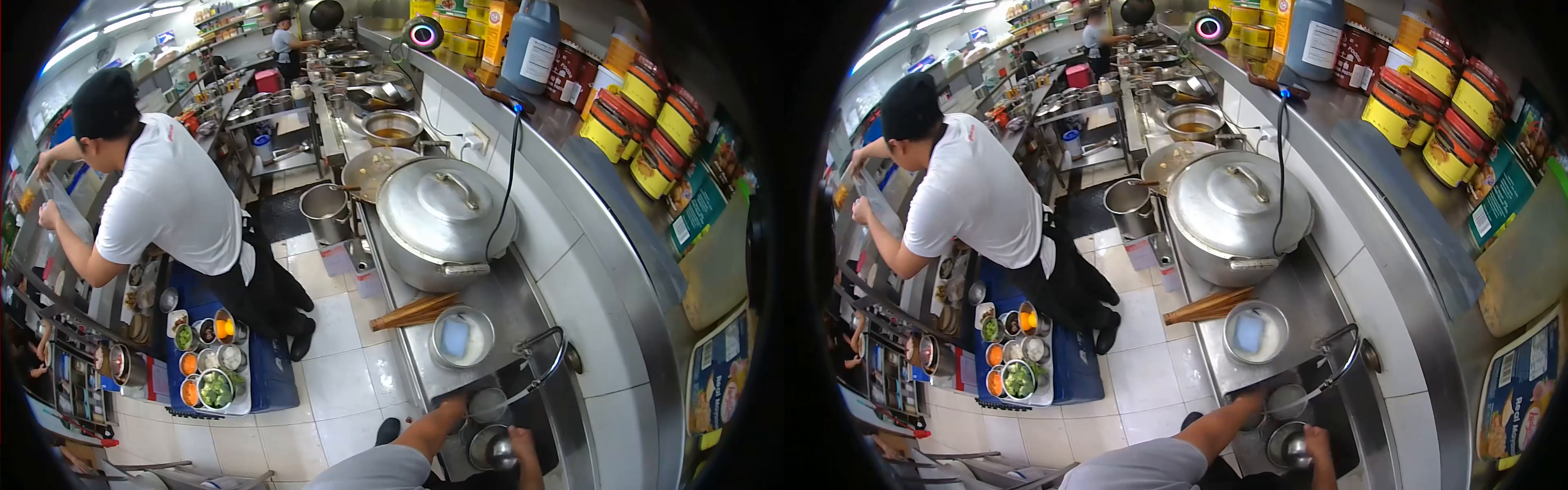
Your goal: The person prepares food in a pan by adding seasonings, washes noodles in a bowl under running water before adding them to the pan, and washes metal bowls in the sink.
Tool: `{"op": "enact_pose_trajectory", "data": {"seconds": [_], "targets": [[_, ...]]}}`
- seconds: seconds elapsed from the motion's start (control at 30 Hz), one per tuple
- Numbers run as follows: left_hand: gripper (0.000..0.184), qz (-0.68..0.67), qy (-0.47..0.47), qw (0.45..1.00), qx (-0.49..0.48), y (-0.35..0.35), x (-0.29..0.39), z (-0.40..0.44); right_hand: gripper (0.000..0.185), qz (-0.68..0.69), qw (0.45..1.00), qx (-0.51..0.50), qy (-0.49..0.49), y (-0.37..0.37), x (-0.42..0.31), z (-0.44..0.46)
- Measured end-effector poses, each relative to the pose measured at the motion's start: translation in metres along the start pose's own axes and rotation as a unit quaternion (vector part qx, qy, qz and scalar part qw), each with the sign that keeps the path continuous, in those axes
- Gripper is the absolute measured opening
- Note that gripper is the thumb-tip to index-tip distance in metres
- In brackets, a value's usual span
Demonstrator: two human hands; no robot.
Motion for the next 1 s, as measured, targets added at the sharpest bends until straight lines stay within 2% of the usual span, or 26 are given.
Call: {"op": "enact_pose_trajectory", "data": {"seconds": [0.07,0.13,0.17,0.2,0.27,0.33,0.4,0.47,0.5,0.57,0.6,0.63,0.67,0.73,0.77,0.83,0.9,0.93,0.97,1.0], "targets": [[0.041,0.047,0.044,0.998,-0.013,-0.001,0.001,-0.006,0.031,-0.020,1.000,-0.010,-0.016,0.006,-0.002,-0.025],[0.039,0.091,0.081,0.992,-0.028,0.003,0.007,-0.008,0.022,0.000,0.991,0.105,-0.086,0.009,0.028,-0.022],[0.037,0.111,0.091,0.989,-0.036,0.003,0.010,-0.007,0.024,0.017,0.999,0.038,-0.018,0.012,0.037,-0.025],[0.035,0.129,0.099,0.986,-0.043,0.003,0.013,-0.007,0.024,0.016,0.999,0.039,-0.014,0.005,0.033,-0.033],[0.031,0.165,0.114,0.978,-0.052,0.004,0.024,-0.002,0.029,0.101,0.991,-0.090,0.025,0.009,0.005,-0.056],[0.027,0.199,0.135,0.970,-0.041,0.003,0.049,-0.002,0.026,0.112,0.989,-0.087,0.049,0.002,0.003,-0.058],[0.025,0.215,0.165,0.962,0.029,-0.013,0.084,-0.010,0.025,0.187,0.982,-0.018,-0.015,-0.014,0.028,-0.036],[0.022,0.176,0.176,0.958,0.142,-0.060,0.124,-0.037,0.024,0.172,0.984,0.051,-0.022,-0.038,0.034,-0.032],[0.022,0.133,0.151,0.968,0.149,-0.070,0.122,-0.035,0.026,0.179,0.980,0.077,-0.039,-0.051,0.029,-0.036],[0.034,-0.025,0.053,0.983,0.173,-0.084,0.098,-0.036,0.056,0.163,0.979,0.116,-0.043,-0.077,-0.010,-0.063],[0.034,-0.126,0.061,0.962,0.236,-0.091,0.084,-0.040,0.069,0.126,0.980,0.139,-0.063,-0.088,-0.023,-0.071],[0.025,-0.085,0.110,0.955,0.261,-0.041,0.041,0.006,0.076,0.125,0.979,0.139,-0.086,-0.098,-0.031,-0.074],[0.011,-0.456,-0.045,0.874,0.164,-0.055,0.041,-0.040,0.076,0.048,0.968,0.213,-0.127,-0.107,-0.020,-0.067],[0.017,-0.583,-0.039,0.781,0.220,-0.037,0.023,-0.050,0.084,0.166,0.957,0.194,-0.139,-0.123,-0.056,-0.090],[0.020,-0.642,-0.030,0.735,0.217,-0.040,0.031,-0.063,0.084,0.137,0.957,0.207,-0.152,-0.124,-0.064,-0.089],[0.020,-0.642,-0.015,0.737,0.210,-0.049,0.036,-0.078,0.083,0.081,0.952,0.236,-0.176,-0.127,-0.080,-0.088],[0.020,-0.645,-0.004,0.734,0.215,-0.049,0.031,-0.080,0.075,-0.064,0.967,0.134,-0.207,-0.102,-0.131,-0.085],[0.017,-0.525,0.056,0.801,0.281,-0.057,0.023,-0.076,0.074,-0.093,0.963,0.106,-0.228,-0.085,-0.147,-0.075],[0.015,-0.393,0.114,0.847,0.340,-0.066,0.027,-0.079,0.073,-0.122,0.957,0.079,-0.249,-0.066,-0.166,-0.066],[0.015,-0.395,0.116,0.846,0.340,-0.070,0.035,-0.087,0.070,-0.139,0.969,0.009,-0.204,-0.051,-0.191,-0.060]]}}
Point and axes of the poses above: each hand's wrist, its own z-axis towards the middle knuckle, its own y-axis out of the palm, x = y × z, the point moved 9 cm from there along z, towards the middle knuckle, and after that the axes turned 10 degrees about y, right-handed, at the moved point
